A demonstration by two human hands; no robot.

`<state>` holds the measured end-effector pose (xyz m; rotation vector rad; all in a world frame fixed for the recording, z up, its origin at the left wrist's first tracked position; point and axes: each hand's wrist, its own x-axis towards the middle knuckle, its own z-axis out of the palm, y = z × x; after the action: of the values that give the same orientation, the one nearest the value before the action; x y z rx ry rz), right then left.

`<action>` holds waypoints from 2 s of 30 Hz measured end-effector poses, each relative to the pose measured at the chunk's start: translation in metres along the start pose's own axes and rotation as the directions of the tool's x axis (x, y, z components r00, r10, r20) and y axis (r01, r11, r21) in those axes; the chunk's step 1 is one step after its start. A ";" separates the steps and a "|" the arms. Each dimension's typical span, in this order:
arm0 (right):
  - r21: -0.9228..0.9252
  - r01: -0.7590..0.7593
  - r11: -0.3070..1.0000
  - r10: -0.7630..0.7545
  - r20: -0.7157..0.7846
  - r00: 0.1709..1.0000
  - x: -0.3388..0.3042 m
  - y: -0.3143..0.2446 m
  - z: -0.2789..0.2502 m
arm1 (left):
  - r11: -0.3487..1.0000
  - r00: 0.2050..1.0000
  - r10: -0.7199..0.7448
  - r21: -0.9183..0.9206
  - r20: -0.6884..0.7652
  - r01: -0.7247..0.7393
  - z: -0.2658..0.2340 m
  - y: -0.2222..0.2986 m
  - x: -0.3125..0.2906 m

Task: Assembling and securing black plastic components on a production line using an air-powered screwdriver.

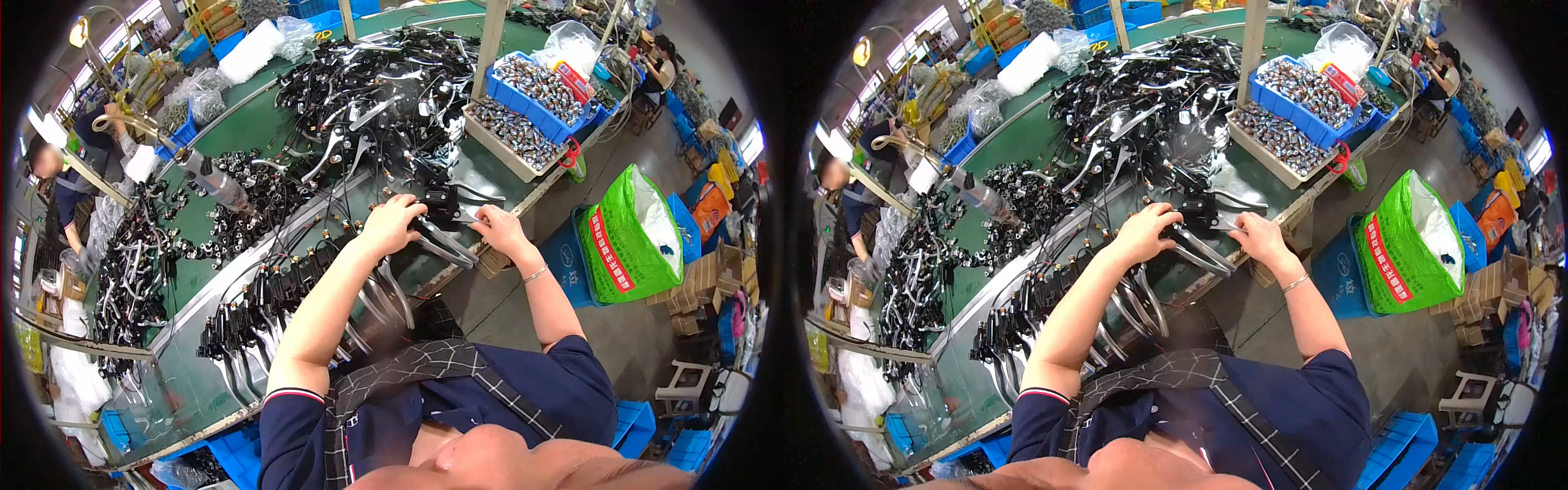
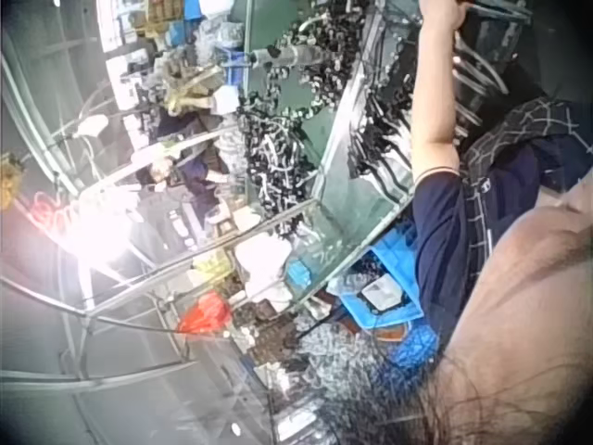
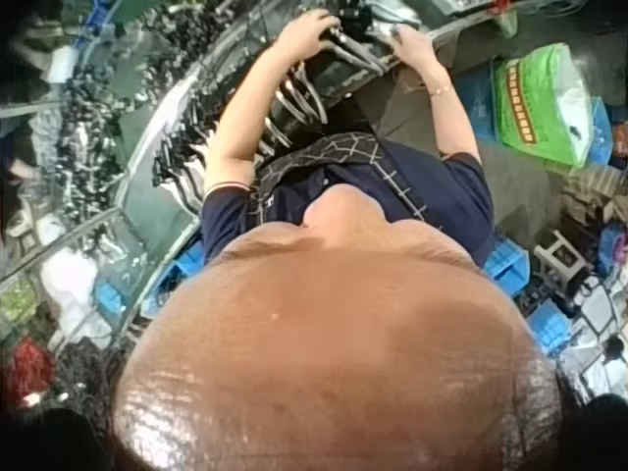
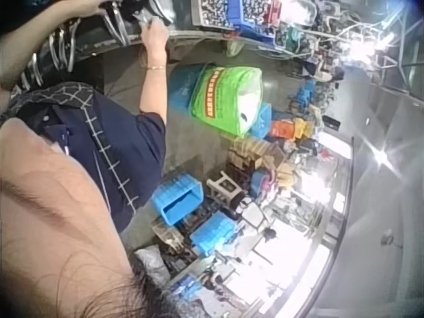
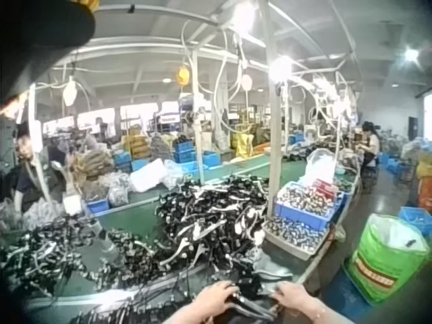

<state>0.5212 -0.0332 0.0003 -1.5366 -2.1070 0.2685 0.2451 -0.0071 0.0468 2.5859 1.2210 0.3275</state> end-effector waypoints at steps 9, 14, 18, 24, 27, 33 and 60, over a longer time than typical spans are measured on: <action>-0.292 -0.107 0.950 0.013 -0.309 0.951 -0.015 -0.030 -0.026 | 0.987 0.999 -0.004 -0.162 -0.037 -0.002 -0.005 -0.003 0.002; -0.200 -0.049 0.979 -0.027 -0.362 0.932 0.002 -0.064 0.021 | 0.949 1.000 -0.021 -0.314 0.017 0.025 -0.013 -0.014 -0.010; -0.133 0.094 0.987 -0.126 -0.253 0.959 0.009 -0.055 0.044 | 0.899 0.998 -0.006 -0.438 -0.061 -0.021 -0.034 -0.048 -0.035; -0.107 0.300 0.948 -0.317 -0.223 0.922 -0.005 -0.100 0.014 | 0.968 0.985 -0.153 -0.215 -0.081 0.132 -0.039 -0.047 -0.088; -0.309 0.302 0.902 -0.314 0.013 0.949 -0.013 -0.116 0.040 | 0.982 0.970 -0.181 -0.078 -0.160 0.170 -0.025 -0.026 -0.086; -0.299 0.292 0.909 -0.304 0.006 0.953 -0.002 -0.101 0.065 | 0.979 0.980 -0.180 0.085 -0.084 0.187 -0.024 -0.022 -0.067; -0.004 0.100 0.995 -0.100 -0.055 0.993 -0.002 -0.110 0.077 | 0.953 0.983 -0.170 0.243 -0.061 0.180 -0.011 0.005 -0.042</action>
<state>0.3909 -0.0614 -0.0160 -1.4178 -2.1338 0.1874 0.2188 -0.0411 0.0552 2.6577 1.5858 0.2013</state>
